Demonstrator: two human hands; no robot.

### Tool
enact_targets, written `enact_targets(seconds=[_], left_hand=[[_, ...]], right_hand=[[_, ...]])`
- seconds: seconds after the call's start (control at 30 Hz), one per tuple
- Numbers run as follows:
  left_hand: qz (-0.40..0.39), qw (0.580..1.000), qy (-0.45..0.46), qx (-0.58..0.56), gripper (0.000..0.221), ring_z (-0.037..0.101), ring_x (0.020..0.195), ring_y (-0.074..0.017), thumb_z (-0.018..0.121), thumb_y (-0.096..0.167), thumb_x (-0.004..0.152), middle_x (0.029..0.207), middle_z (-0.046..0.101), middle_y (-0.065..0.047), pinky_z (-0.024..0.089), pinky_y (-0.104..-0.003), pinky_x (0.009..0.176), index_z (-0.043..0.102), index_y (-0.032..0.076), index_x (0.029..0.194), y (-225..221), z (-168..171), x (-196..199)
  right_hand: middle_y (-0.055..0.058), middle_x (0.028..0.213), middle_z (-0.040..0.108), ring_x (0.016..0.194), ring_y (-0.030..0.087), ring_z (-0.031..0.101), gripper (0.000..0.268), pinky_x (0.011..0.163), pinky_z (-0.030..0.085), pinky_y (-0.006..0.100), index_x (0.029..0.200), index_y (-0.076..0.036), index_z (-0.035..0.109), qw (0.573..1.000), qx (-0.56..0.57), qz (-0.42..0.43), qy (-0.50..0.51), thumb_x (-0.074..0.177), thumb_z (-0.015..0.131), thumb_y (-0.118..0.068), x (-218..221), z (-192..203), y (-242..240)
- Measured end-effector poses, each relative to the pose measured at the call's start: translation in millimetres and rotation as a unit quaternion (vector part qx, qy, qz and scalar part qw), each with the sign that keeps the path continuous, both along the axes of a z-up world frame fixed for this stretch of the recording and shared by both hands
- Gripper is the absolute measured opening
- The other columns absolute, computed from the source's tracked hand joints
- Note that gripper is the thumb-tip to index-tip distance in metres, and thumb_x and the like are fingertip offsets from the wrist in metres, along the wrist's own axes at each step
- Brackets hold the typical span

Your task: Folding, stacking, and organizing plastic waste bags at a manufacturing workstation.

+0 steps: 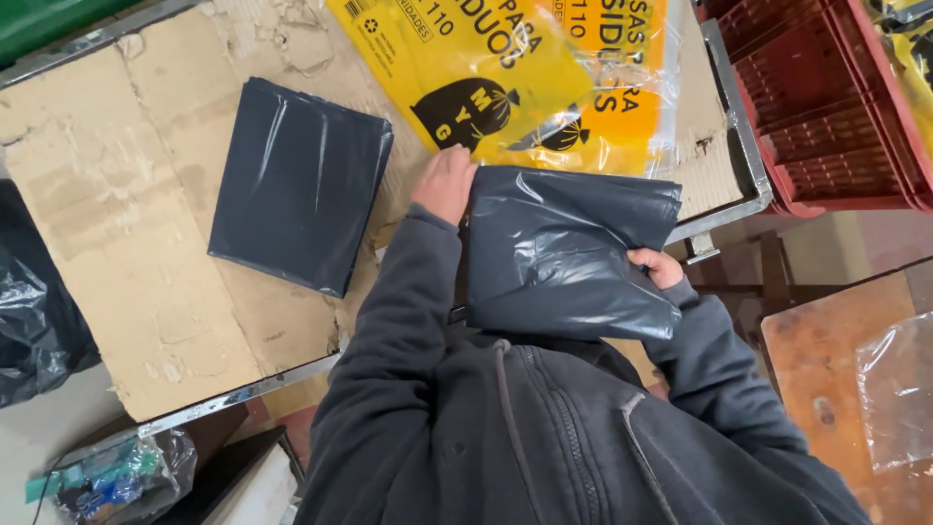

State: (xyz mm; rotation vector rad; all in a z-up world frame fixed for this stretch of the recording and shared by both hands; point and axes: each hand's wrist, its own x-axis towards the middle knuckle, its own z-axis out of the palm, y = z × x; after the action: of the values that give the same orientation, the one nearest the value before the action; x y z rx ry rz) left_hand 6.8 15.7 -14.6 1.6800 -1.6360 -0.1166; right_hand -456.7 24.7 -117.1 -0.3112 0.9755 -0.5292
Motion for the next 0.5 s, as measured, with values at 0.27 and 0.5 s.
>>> enact_targets(seconds=[0.27,0.5], left_hand=[[0.015,0.99,-0.122,0.072,0.03,0.058,0.12,-0.0303,0.066,0.01,0.086,0.123,0.063,-0.007,0.053,-0.043,0.09,0.061,0.008,0.116,17.9,0.9,6.4],[0.074,0.974,-0.157,0.147,0.021,0.059,0.105,-0.0299,0.07,0.019,0.084,0.106,0.061,-0.006,0.052,-0.047,0.077,0.059,0.013,0.1,24.5,3.9,4.7]], right_hand=[[0.017,0.114,0.073,0.103,0.029,0.071,0.03,0.099,0.054,0.041,0.121,0.006,0.066,0.991,0.041,-0.065,-0.107,0.097,0.059,-0.012,24.6,9.4,-33.9],[0.018,0.1,0.073,0.093,0.032,0.07,0.022,0.092,0.056,0.045,0.102,0.002,0.069,0.978,0.015,-0.112,-0.174,0.103,0.06,-0.018,26.5,-25.8,-59.4]])
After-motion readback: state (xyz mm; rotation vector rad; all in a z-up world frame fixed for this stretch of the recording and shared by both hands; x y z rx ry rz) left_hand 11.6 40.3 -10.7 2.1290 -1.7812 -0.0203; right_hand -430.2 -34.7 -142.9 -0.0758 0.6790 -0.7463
